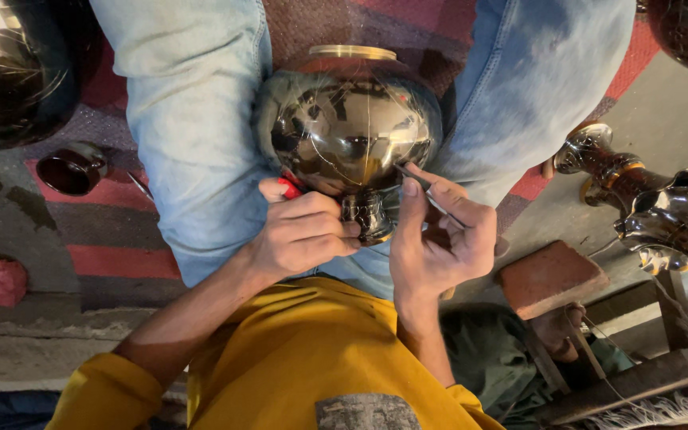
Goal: The person holds a polished metal vase on their lap and uses a small hand tool to engrave or polish the surface. They rotate the vase to access different areas and continue the detailed work on the body and base.
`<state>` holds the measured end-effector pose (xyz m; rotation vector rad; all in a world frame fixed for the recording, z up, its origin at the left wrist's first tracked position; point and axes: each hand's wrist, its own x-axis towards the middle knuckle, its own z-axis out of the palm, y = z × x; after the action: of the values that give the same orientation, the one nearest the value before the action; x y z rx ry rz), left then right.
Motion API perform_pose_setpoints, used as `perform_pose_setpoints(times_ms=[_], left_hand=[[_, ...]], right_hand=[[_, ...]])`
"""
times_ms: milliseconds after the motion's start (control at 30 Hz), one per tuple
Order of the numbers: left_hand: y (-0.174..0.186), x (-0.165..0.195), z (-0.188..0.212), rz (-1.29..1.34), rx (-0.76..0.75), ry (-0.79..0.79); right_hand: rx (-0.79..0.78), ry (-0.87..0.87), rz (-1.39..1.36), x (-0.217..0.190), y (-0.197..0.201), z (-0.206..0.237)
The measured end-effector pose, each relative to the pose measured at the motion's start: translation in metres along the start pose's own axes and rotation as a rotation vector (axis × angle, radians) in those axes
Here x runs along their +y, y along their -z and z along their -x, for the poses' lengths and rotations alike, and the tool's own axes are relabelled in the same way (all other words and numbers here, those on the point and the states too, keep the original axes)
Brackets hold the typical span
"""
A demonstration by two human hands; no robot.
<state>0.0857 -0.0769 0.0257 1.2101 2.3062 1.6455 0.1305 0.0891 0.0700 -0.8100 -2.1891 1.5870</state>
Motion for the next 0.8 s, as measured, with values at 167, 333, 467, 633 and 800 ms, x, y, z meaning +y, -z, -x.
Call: perform_pose_setpoints(times_ms=[167, 333, 467, 633, 800], left_hand=[[0.000, 0.003, -0.003, -0.039, 0.036, 0.003], [-0.002, 0.006, -0.003, -0.101, 0.048, 0.013], [-0.003, 0.005, -0.003, -0.095, 0.052, 0.011], [-0.003, 0.005, -0.003, -0.089, 0.042, 0.025], [-0.001, 0.006, -0.003, -0.083, 0.035, 0.029]], right_hand=[[-0.007, 0.058, -0.028, 0.004, -0.002, 0.007], [-0.031, 0.087, 0.019, 0.006, -0.001, 0.011], [-0.024, 0.091, 0.016, 0.007, -0.002, 0.011], [-0.025, 0.140, 0.022, 0.006, -0.005, 0.012], [-0.053, 0.169, 0.022, 0.004, -0.007, 0.013]])
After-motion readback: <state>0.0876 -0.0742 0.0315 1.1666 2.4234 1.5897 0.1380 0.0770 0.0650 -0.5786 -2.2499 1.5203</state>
